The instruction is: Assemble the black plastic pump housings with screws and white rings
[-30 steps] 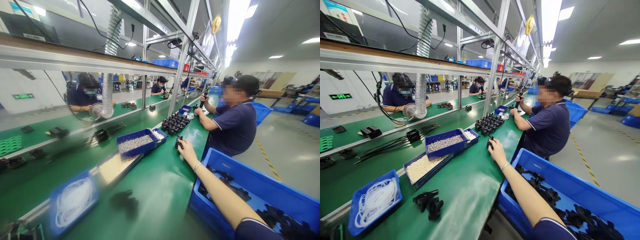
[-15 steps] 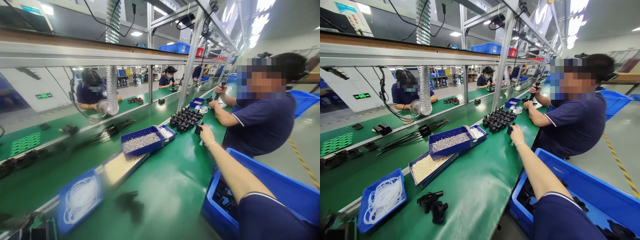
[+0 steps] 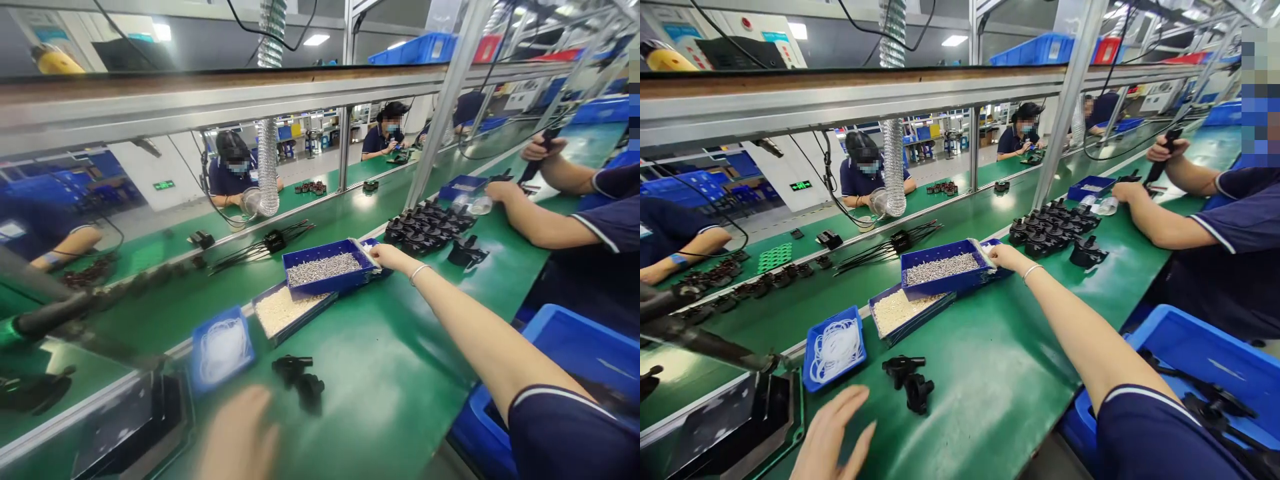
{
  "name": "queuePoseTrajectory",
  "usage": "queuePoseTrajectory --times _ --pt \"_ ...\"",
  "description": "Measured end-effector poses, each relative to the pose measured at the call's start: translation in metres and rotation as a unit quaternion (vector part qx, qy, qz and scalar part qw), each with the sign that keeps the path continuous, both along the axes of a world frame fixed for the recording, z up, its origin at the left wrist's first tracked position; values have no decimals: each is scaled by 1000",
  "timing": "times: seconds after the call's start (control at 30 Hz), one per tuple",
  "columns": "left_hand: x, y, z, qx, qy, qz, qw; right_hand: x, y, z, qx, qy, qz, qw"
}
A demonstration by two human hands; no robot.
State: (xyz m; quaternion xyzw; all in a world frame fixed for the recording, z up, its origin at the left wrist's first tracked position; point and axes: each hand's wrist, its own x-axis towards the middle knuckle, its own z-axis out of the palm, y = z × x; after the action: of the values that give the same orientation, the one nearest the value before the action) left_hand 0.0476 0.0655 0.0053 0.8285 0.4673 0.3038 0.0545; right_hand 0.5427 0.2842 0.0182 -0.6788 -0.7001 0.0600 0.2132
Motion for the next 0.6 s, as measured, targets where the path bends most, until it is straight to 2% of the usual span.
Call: queuePoseTrajectory --times 0.13,0.23,0.33,0.4,0.5,0.6 --pt "25 69 34 27 57 -16 998 1 10 -1 -23 9 -10 1000" --pt "51 121 49 -45 139 21 989 3 8 -7 -21 24 -30 999" --pt "72 161 45 -97 173 30 980 4 4 -12 13 55 -53 997" --pt "80 178 37 -127 183 31 974 4 3 -14 42 86 -65 993" --pt "82 187 29 -153 181 36 971 4 2 -12 81 142 -77 984" --pt "80 184 28 -162 167 36 972 2 0 -8 118 208 -94 966"
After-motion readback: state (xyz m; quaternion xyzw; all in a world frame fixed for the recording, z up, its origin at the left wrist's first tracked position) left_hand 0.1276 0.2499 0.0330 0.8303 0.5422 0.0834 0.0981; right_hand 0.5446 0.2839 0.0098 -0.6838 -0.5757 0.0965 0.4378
